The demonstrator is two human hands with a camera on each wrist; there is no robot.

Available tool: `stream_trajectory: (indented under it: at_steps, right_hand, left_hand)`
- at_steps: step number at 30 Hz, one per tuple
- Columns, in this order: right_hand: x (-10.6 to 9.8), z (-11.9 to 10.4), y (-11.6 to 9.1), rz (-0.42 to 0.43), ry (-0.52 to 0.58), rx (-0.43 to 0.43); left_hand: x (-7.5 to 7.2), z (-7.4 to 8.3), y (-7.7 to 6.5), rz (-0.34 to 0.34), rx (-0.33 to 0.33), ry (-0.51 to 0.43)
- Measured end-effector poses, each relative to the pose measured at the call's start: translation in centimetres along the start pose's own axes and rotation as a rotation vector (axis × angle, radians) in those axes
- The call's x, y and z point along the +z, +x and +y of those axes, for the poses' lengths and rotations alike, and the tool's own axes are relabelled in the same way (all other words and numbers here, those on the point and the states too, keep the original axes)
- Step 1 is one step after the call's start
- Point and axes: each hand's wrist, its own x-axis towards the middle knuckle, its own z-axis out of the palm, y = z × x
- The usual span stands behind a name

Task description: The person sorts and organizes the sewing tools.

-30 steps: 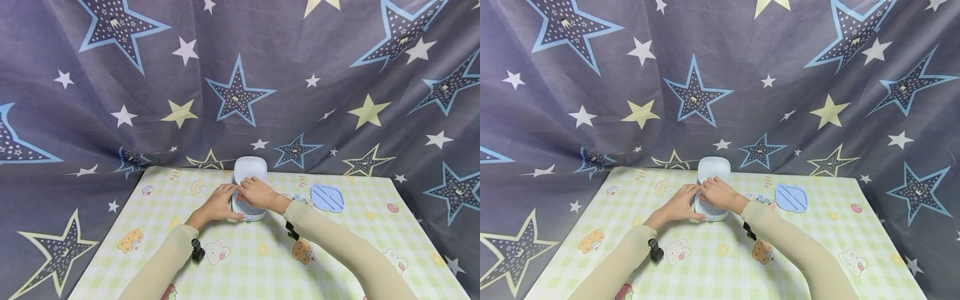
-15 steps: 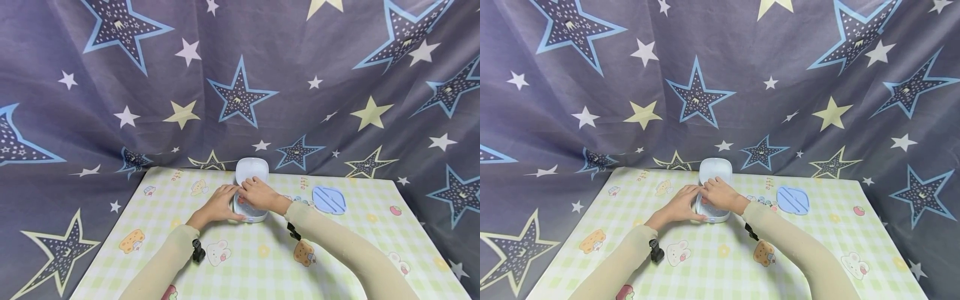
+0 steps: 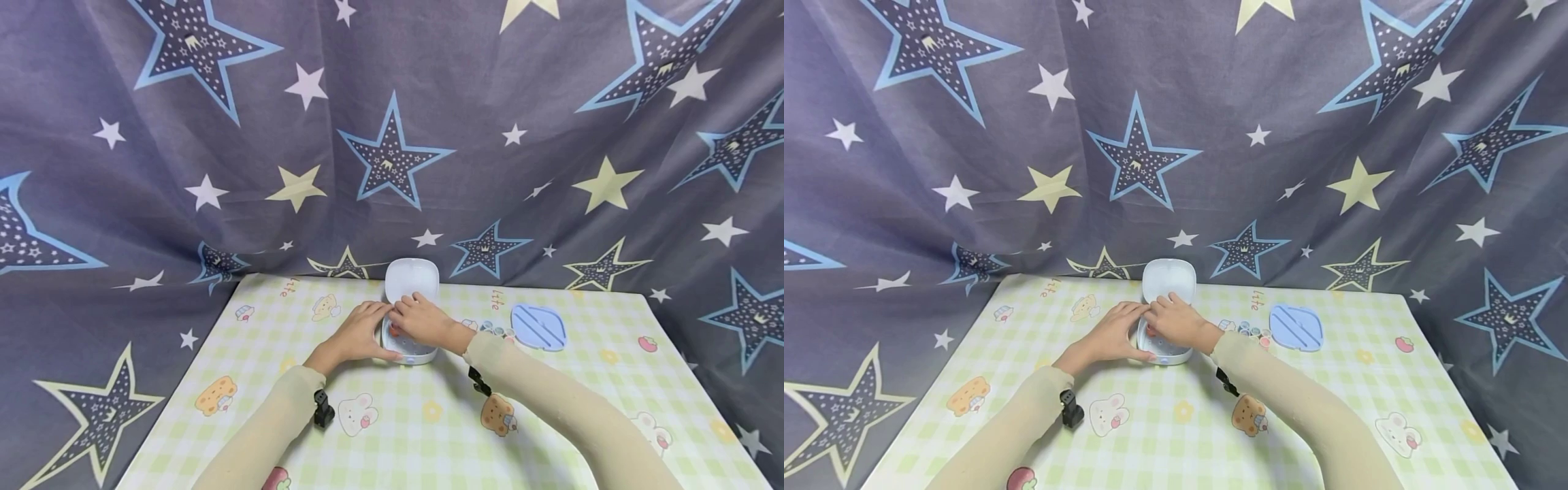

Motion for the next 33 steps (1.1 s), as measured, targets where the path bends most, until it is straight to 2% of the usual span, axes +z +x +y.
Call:
stream_trajectory:
  at_steps: [6, 17, 33]
  right_hand:
    - [0.04, -0.31, 0.01, 0.034, -0.019, 0.002]
    - [0.19, -0.43, 0.40, -0.005, -0.006, 0.023]
    - [0.32, -0.75, 0.55, -0.018, -0.003, 0.070]
  left_hand:
    - [0.07, 0.09, -0.10, 0.004, 0.001, -0.015]
    - [0.06, 0.03, 0.08, -0.012, -0.012, -0.017]
    - [-0.09, 0.27, -0.35, 0.031, 0.019, -0.031]
